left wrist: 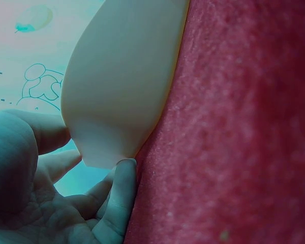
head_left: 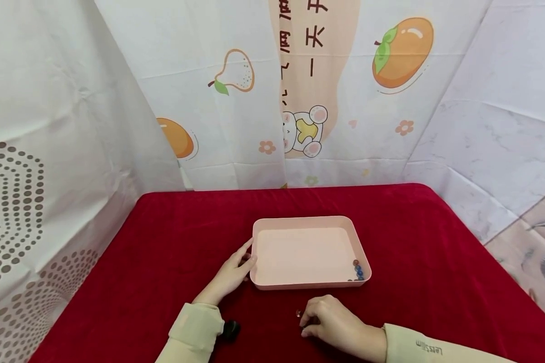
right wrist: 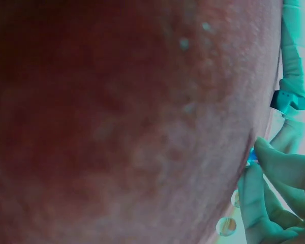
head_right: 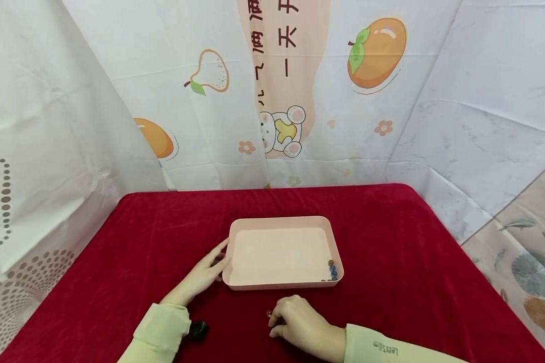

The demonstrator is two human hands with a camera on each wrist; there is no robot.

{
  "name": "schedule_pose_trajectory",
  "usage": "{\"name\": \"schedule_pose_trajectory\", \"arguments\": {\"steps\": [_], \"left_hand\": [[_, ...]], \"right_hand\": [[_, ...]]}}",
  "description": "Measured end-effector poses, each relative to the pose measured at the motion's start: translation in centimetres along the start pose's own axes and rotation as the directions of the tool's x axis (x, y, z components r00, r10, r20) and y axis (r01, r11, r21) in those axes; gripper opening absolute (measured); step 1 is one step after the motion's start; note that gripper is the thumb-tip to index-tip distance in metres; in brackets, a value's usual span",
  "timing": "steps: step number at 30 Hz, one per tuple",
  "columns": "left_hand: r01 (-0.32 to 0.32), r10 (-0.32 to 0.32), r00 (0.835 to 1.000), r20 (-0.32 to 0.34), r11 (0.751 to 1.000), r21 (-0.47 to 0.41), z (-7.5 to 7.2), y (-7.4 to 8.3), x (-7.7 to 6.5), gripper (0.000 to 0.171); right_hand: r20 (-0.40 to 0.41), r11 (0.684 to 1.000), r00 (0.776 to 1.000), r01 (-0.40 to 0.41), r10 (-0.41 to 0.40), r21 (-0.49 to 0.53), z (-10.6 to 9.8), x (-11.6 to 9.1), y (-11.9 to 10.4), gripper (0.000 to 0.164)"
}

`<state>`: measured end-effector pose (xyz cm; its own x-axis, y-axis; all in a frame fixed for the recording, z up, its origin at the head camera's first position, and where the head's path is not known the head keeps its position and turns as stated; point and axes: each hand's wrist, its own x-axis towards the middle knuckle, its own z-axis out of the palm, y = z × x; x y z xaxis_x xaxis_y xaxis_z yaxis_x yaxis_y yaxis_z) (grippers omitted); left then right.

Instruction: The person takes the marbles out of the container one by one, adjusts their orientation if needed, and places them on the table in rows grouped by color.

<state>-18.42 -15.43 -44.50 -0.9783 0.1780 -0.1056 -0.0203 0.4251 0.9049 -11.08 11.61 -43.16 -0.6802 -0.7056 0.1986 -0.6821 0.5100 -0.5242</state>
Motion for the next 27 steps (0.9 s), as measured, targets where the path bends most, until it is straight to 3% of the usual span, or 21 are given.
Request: {"name": "schedule_pose_trajectory", "arguments": {"steps": [12,27], "left_hand": [[-0.011,0.011,1.000,0.015,1.000,0.003,-0.18,-0.07,0.05,0.059],[-0.011,0.010,1.000,0.012,1.000,0.010,-0.15,-0.20,0.17,0.059]], "right_hand": [[-0.001,1.000,1.000,-0.001,0.001,0.025,0.16,-0.04,-0.04,0.008],[0.023,0.993,0.997,-0.073,0.071,0.093,0.20,0.05,-0.11,0.008]]}}
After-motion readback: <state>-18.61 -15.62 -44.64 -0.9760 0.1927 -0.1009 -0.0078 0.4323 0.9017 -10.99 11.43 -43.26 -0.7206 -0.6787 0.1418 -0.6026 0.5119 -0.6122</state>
